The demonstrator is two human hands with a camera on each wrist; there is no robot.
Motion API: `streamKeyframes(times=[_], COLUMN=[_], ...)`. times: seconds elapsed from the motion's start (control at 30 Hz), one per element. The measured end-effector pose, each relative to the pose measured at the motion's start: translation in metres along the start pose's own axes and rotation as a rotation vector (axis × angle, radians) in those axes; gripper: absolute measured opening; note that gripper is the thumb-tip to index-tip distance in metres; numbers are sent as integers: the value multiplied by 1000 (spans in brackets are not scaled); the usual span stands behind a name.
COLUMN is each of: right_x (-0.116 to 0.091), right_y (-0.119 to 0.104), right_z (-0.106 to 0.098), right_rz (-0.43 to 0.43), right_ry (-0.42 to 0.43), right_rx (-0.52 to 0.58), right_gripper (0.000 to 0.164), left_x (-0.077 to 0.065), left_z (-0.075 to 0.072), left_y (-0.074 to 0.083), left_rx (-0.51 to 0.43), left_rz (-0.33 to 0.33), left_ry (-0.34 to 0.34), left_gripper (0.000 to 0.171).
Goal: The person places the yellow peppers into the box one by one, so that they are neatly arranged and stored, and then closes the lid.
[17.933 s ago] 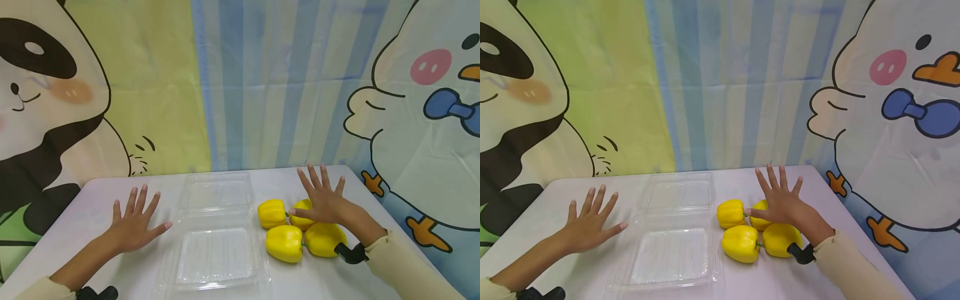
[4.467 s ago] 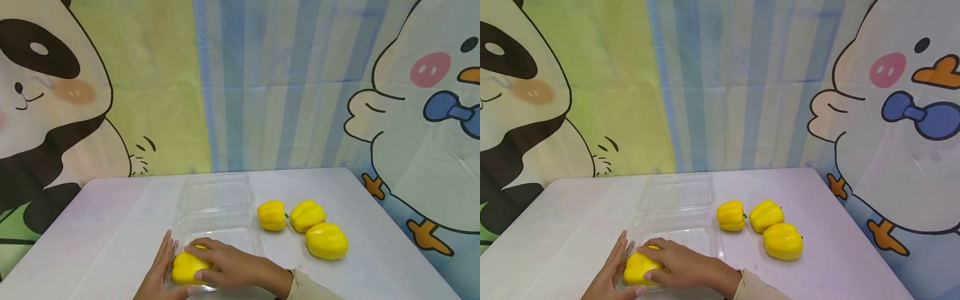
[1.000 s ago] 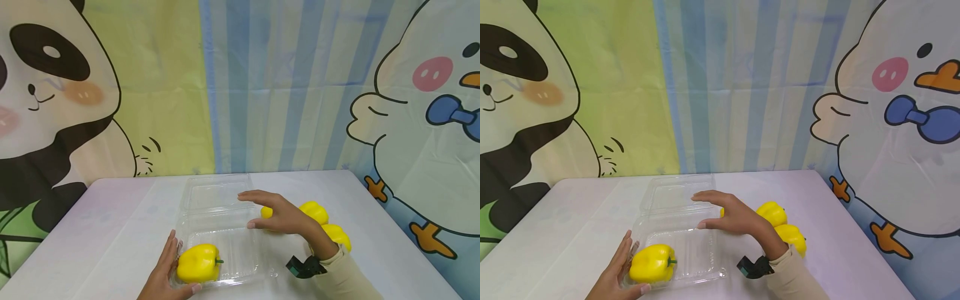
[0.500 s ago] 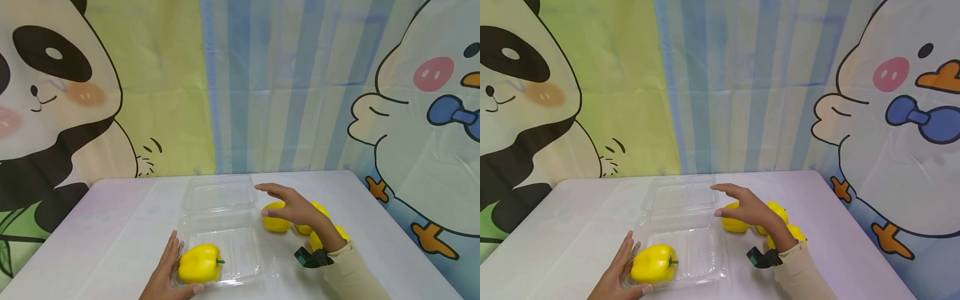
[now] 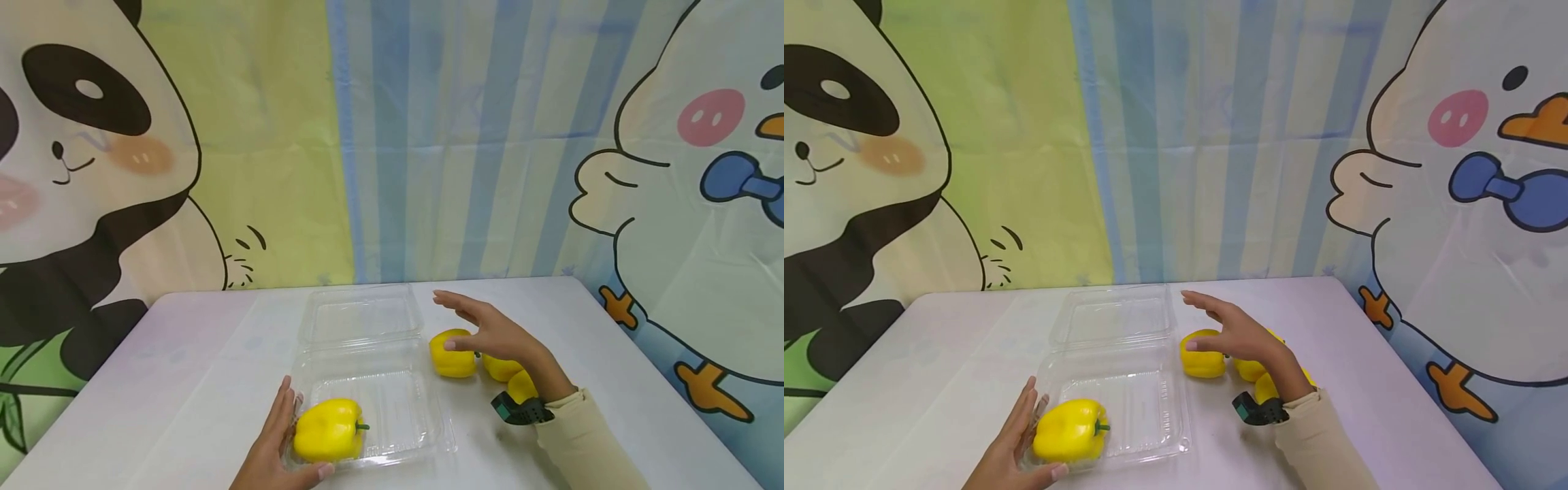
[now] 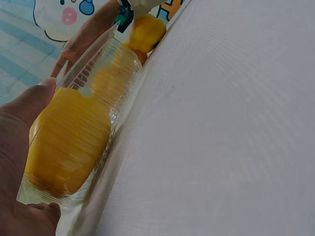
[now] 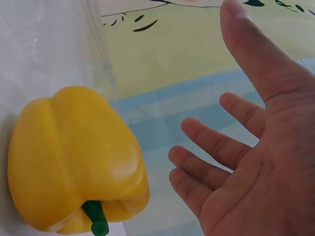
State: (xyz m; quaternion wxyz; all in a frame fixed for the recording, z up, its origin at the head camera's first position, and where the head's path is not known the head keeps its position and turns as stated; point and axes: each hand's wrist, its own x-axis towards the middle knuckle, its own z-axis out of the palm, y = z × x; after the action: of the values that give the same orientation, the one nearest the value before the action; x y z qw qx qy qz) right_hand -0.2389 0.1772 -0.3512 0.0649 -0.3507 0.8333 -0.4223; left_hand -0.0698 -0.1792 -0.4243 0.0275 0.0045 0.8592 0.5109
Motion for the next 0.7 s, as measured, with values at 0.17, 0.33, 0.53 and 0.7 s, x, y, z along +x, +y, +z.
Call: streamKeyframes(times=[0.17,0.33,0.53,0.7], right_x=[-1,-2,-3,-6], right_y=[5,11,12,14], right_z=[0,1,2,2], right_rz=[83,152,219,251], right_ry=[-27,-63,-99,-132], right_rx=[6,17,-18,-53], right_gripper=[82,88,92,91], left_x=[-1,-1,-1,-2], left_z=[0,0,1,1], left_y=[0,0,-1,-1], left_rx=[-3,8,20,8], left_rz=[-7,0,43,32], left_ry=[-2,2,23,14], left_gripper=[126,126,123,123])
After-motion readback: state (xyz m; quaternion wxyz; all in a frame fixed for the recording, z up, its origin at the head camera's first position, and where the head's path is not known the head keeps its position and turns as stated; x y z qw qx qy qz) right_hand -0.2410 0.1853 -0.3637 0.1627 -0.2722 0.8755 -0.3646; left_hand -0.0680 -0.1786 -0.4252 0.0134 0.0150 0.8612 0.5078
